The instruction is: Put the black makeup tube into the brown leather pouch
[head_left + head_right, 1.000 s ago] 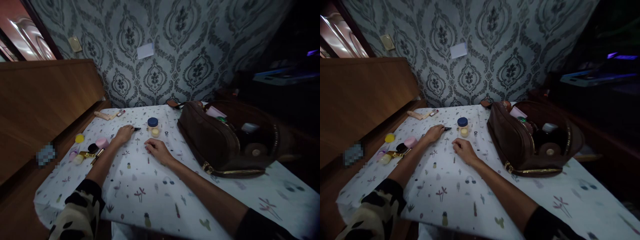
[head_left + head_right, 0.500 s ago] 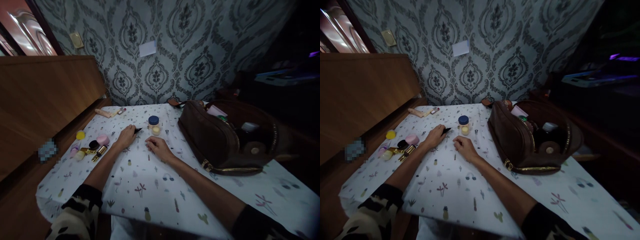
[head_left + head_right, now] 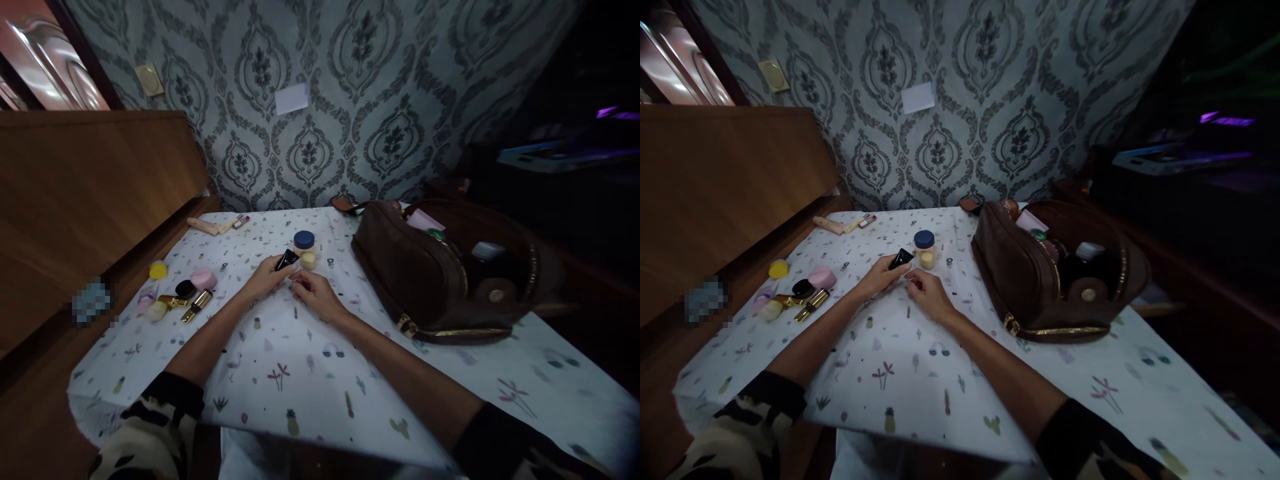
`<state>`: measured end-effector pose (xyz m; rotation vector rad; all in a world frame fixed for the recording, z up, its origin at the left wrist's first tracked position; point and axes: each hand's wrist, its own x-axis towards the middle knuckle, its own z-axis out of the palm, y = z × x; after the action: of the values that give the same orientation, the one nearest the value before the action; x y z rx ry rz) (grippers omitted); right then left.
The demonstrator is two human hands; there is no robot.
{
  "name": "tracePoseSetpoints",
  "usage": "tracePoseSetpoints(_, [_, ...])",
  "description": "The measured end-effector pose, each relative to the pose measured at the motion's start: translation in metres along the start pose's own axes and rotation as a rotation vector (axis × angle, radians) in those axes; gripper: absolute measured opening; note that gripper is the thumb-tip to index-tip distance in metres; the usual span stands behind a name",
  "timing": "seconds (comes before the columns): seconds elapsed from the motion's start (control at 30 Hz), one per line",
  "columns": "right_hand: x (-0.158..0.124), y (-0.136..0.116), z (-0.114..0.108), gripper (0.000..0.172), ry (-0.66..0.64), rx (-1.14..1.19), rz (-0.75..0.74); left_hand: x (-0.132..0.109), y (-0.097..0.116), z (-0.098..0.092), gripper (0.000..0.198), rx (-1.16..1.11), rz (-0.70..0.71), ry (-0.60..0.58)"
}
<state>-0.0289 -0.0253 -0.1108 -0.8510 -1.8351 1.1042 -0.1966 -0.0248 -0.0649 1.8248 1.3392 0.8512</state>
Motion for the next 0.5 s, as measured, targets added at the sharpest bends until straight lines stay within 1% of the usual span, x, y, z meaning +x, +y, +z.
tracePoseSetpoints(0.07, [-0.0006,0.0000,0.0007,0.019,0.027,0.035,0.007,-0.0004,0.0005,0.0019,0.053,-0.089,-0.041,-0.011])
tracePoseSetpoints(0.13, [-0.0015,-0.0014,0.0008,0.020,0.056,0.062,-0.004,-0.0012,0.0012,0.0026,0.060,-0.078,-0.049,-0.025])
tracePoseSetpoints(0.23, [-0.0024,-0.0052,-0.0003,0.022,0.085,0.093,-0.012,-0.0032,0.0022,0.0022,0.066,-0.044,-0.042,-0.034])
tracePoseSetpoints(0.33, [-0.0015,-0.0080,-0.0024,0.033,0.097,0.202,0.014,-0.0053,0.0027,0.0007,0.069,-0.050,-0.039,-0.066])
tracePoseSetpoints(0.4, [0.0000,-0.0082,-0.0039,0.039,0.121,0.295,0.042,-0.0063,0.0031,-0.0001,0.069,-0.069,-0.021,-0.124])
tracePoseSetpoints(0.5, [0.0022,-0.0062,-0.0061,0.040,0.159,0.352,0.077,-0.0069,0.0044,-0.0007,0.069,-0.065,0.041,-0.254])
